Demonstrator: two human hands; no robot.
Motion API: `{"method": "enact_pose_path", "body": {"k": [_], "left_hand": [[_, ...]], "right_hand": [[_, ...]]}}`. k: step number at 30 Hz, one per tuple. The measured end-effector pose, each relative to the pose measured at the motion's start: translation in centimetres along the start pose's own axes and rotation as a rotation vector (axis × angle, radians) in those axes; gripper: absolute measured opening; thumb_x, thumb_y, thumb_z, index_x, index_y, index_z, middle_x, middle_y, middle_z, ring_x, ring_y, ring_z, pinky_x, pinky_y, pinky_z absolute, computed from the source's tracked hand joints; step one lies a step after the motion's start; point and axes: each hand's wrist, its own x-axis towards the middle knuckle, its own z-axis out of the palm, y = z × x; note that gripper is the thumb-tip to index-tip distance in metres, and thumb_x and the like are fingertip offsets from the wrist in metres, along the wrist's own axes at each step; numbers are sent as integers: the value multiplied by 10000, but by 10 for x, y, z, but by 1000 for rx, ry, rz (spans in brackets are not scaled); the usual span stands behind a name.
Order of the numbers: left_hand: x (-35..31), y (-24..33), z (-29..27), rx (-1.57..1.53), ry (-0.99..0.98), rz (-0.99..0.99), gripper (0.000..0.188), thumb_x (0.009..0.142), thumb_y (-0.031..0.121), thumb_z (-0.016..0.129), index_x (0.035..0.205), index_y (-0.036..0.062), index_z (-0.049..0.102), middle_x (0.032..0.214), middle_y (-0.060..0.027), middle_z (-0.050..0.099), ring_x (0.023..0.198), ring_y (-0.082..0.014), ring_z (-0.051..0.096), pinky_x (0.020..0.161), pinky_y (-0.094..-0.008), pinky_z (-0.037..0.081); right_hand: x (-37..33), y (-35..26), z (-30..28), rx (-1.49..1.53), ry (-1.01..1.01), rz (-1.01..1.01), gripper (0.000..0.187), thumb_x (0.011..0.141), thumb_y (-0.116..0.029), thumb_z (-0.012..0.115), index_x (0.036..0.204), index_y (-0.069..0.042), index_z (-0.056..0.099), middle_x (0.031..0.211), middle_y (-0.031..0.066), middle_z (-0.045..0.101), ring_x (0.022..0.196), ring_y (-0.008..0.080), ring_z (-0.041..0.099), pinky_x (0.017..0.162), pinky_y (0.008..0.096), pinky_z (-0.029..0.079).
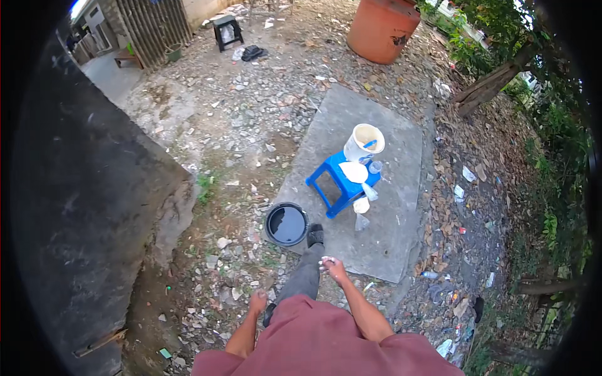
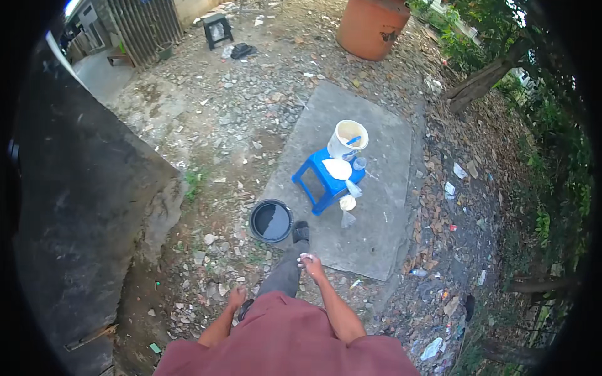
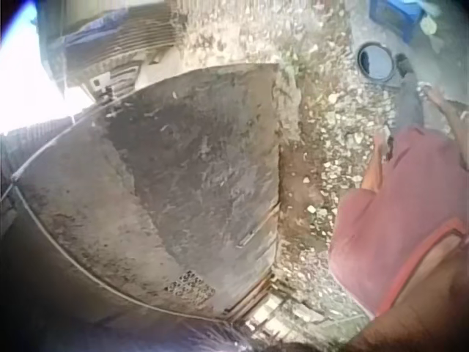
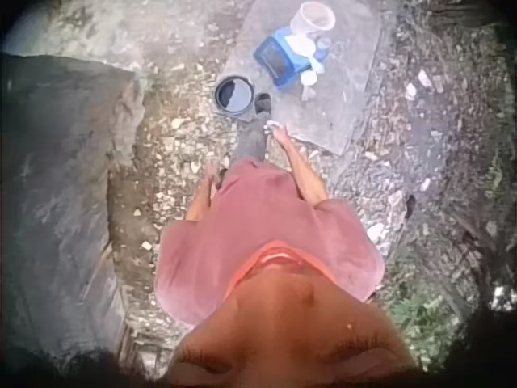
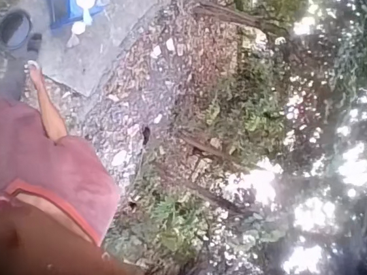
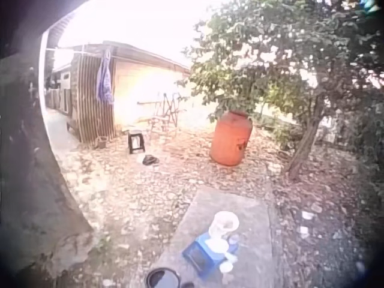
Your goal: Mixing white paint with water in a bucket and using a brush to apply it to an outdoor concrete wall.
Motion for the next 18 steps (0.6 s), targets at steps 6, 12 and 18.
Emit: {"method": "enact_pose_path", "body": {"k": [6,12,18], "left_hand": [[118,158,68,-463,-52,-155,185,906,135,555,1061,50,608,836,-61,644,751,-134,611,661,-258,486],[164,275,132,-442,-210,-3,200,902,144,594,1045,6,568,844,-50,624,678,-107,599,610,-246,481],[227,373,172,-369,-207,156,252,897,164,610,1072,-12,568,860,-67,630,703,-117,606,640,-253,504]], "right_hand": [[76,10,-143,-292,91,80,186,900,-122,555,1041,-31,636,919,63,670,780,157,644,634,282,504],[118,-89,-237,-7,283,216,223,916,-130,512,1088,-31,612,944,79,678,798,170,646,666,312,497],[188,-180,-263,-43,256,246,256,934,-176,534,1147,-39,573,991,82,674,813,172,655,675,298,490]]}}
